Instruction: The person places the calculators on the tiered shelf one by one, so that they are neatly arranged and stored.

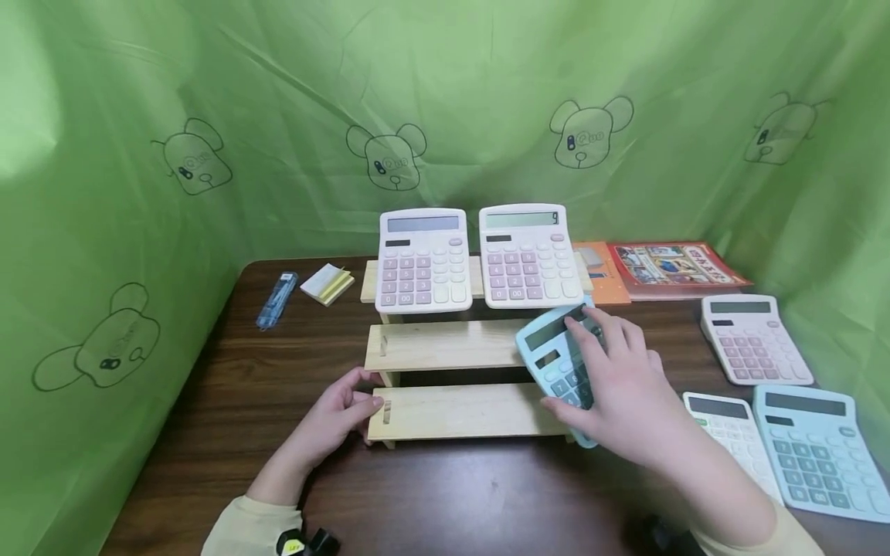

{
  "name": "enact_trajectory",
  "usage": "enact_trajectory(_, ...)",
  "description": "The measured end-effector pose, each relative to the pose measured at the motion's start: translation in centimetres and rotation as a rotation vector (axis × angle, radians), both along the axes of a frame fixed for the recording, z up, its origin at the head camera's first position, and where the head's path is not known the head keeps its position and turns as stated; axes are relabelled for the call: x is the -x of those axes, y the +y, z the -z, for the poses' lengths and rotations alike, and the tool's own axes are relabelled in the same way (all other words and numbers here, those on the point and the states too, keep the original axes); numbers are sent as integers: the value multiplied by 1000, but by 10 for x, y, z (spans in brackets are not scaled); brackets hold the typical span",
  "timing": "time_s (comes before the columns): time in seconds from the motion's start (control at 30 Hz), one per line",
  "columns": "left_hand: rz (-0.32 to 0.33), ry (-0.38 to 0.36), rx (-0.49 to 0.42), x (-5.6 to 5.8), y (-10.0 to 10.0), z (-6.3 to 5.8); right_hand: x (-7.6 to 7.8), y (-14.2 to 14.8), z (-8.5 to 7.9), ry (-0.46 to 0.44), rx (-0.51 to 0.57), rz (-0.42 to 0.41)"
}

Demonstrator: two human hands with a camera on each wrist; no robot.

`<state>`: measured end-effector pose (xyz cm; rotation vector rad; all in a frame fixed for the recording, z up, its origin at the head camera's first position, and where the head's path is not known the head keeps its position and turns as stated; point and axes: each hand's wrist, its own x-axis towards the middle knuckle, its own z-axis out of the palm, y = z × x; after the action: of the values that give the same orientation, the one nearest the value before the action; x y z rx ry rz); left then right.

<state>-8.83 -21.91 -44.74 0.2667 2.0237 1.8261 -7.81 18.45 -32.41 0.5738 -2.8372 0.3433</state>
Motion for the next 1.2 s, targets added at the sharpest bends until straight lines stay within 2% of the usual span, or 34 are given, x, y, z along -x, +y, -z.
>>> enact_trajectory(0.13, 3, -5, -2, 0, 0, 1, 0, -7, 6, 61, 24, -23)
enact_trajectory(0.23, 7, 0, -7, 0, 0, 0, 0, -9, 5, 65, 36, -61)
enact_trajectory(0.57, 4, 4, -2, 0, -2, 0, 2, -6, 4, -60, 34, -298)
enact_trajectory(0.7, 4, 2, 9, 1, -2, -1, 4, 3, 2, -71, 74, -270)
enact_trajectory(0.87, -1, -3, 17, 0, -2, -2, 5, 2, 4, -71, 57, -219)
enact_trajectory(1.1, -14, 7, 25, -2, -4, -4, 10, -19, 16, 52, 53, -241)
enact_trajectory(1.2, -3, 5, 24, -1, 0, -3, 11, -23, 19, 74, 54, -250)
